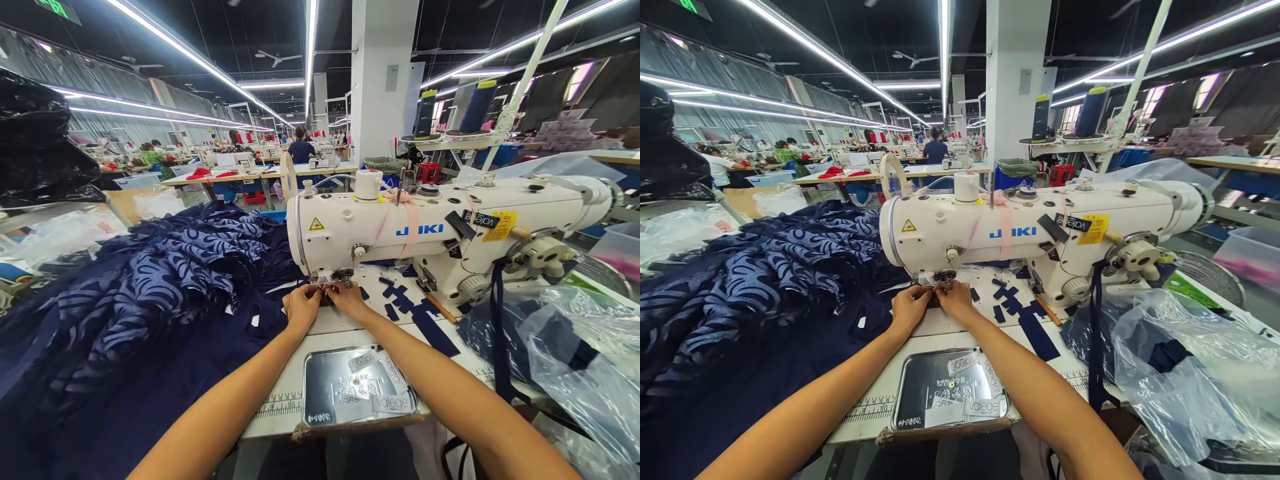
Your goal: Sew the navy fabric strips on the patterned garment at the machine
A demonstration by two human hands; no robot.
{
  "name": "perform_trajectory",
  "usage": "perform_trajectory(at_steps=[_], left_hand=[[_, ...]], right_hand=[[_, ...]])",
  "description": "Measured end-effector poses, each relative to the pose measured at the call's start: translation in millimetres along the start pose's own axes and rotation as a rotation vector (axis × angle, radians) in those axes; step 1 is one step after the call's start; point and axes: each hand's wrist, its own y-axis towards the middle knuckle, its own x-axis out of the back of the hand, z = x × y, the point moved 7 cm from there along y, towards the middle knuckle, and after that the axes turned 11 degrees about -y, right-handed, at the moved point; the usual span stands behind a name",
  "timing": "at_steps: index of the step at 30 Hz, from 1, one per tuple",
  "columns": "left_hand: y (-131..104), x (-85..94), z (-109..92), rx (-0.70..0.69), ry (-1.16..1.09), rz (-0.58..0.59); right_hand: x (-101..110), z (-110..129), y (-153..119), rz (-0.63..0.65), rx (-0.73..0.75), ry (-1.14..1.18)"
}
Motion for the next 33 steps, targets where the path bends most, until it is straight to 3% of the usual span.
perform_trajectory(at_steps=[33], left_hand=[[1.7, -4.2, 2.5, -0.025, 0.018, 0.025]], right_hand=[[3.6, 2.3, -6.1, 0.056, -0.004, -0.033]])
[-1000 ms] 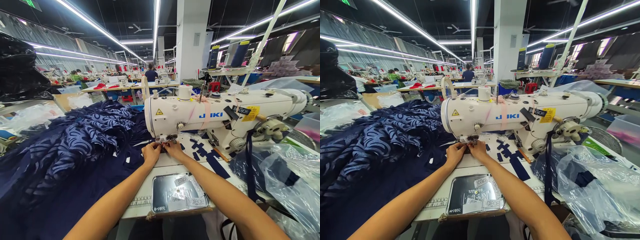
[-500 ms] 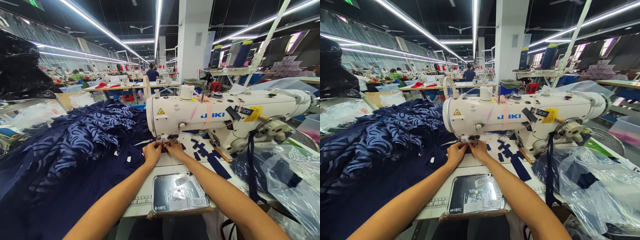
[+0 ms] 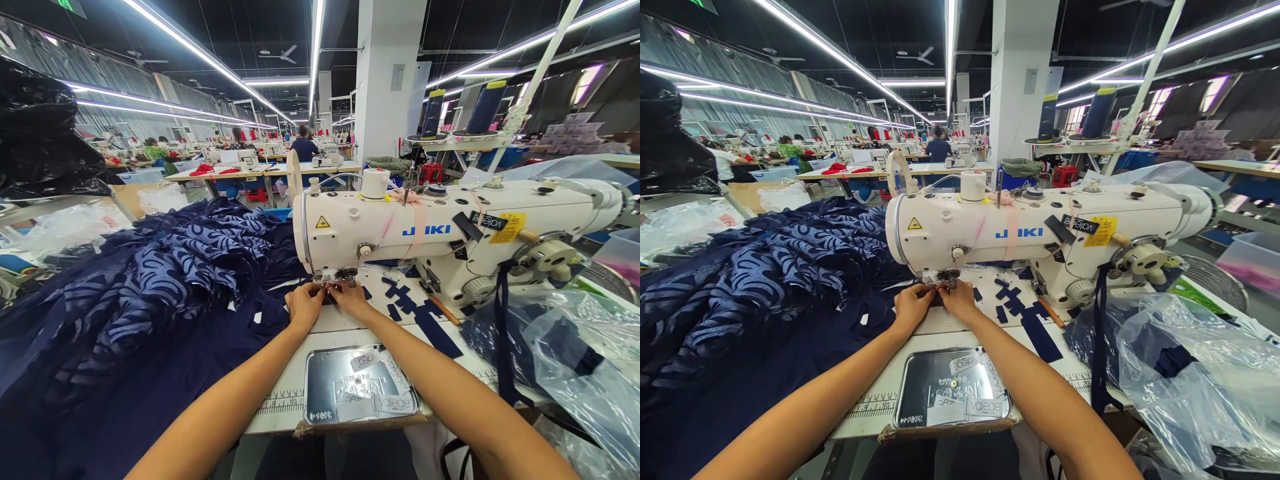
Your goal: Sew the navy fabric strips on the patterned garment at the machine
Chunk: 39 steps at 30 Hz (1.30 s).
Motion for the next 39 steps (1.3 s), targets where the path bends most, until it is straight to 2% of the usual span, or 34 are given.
perform_trajectory(at_steps=[30, 39], left_hand=[[-2, 3.0, -4, 0.018, 0.000, -0.002], [-1, 3.5, -5, 0.018, -0.010, 0.003]], right_hand=[[-2, -1, 4, -0.025, 0.023, 0.007], [-10, -7, 9, -0.028, -0.037, 0.008]])
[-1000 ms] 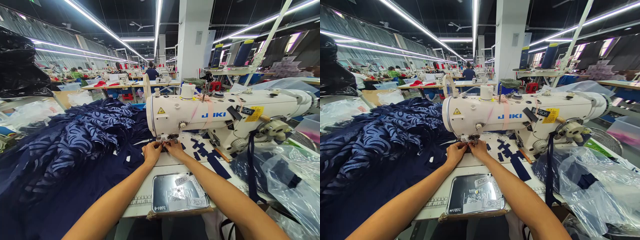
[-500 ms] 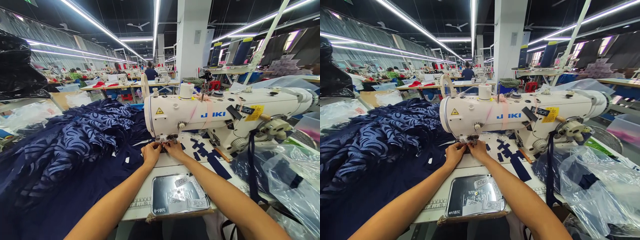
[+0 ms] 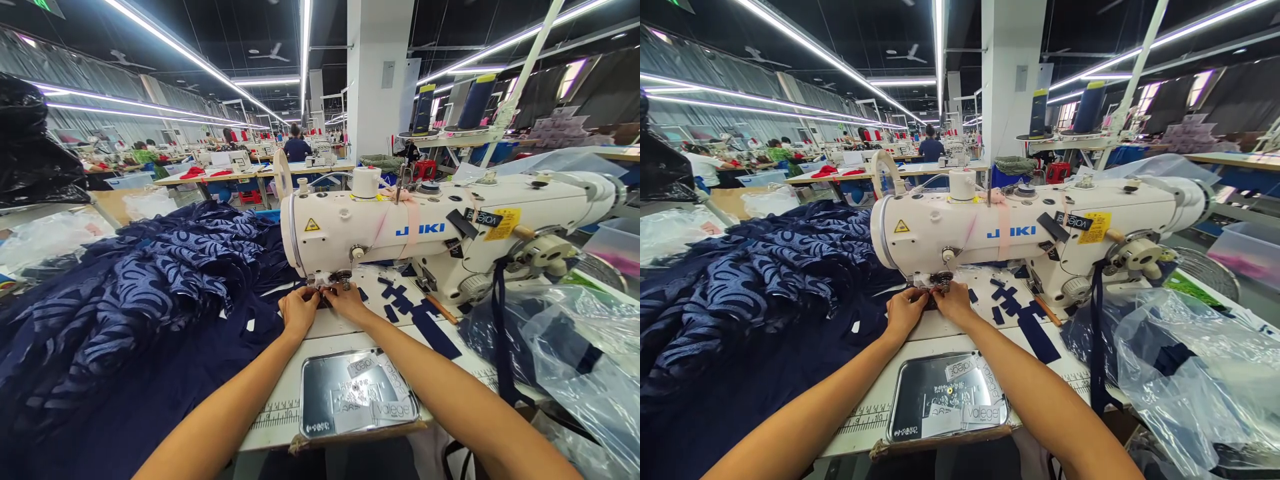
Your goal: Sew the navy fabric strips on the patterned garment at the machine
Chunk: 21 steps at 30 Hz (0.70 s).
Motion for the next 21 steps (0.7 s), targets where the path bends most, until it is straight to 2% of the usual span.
perform_trajectory(at_steps=[21], left_hand=[[0.1, 0.0, -1.4, -0.004, -0.007, 0.001]], right_hand=[[2.6, 1.4, -1.4, -0.019, 0.027, 0.078]])
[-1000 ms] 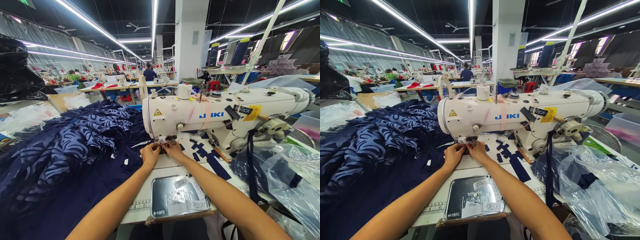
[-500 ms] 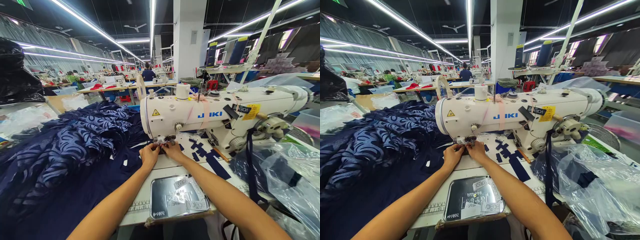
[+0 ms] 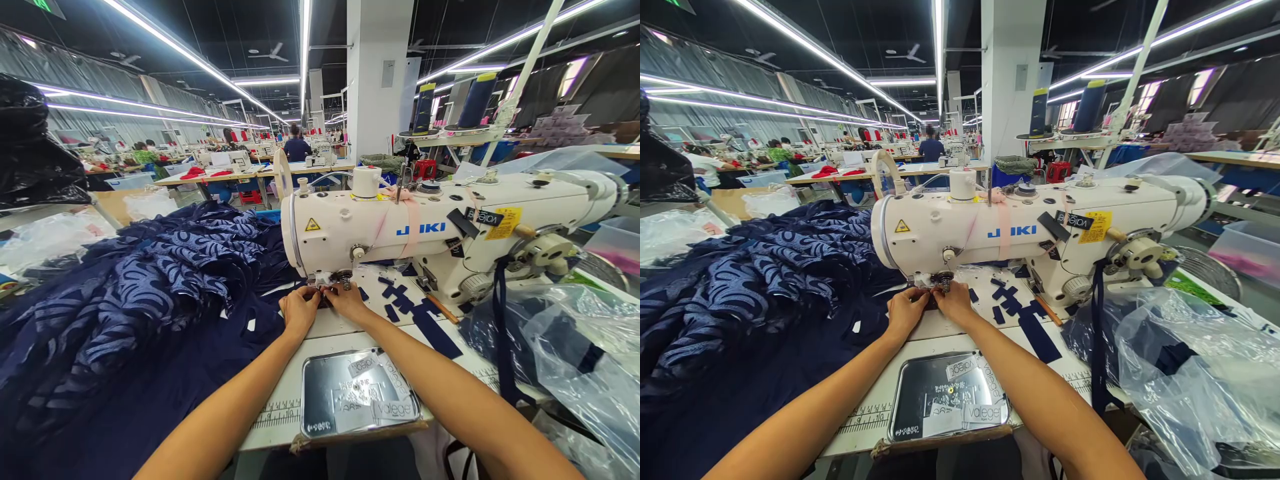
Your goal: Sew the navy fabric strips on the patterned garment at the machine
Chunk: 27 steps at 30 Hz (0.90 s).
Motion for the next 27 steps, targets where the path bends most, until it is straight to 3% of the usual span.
perform_trajectory(at_steps=[27], left_hand=[[-0.4, -1.8, 3.5, -0.022, -0.044, 0.024]], right_hand=[[5.5, -2.6, -6.8, -0.069, 0.005, 0.206]])
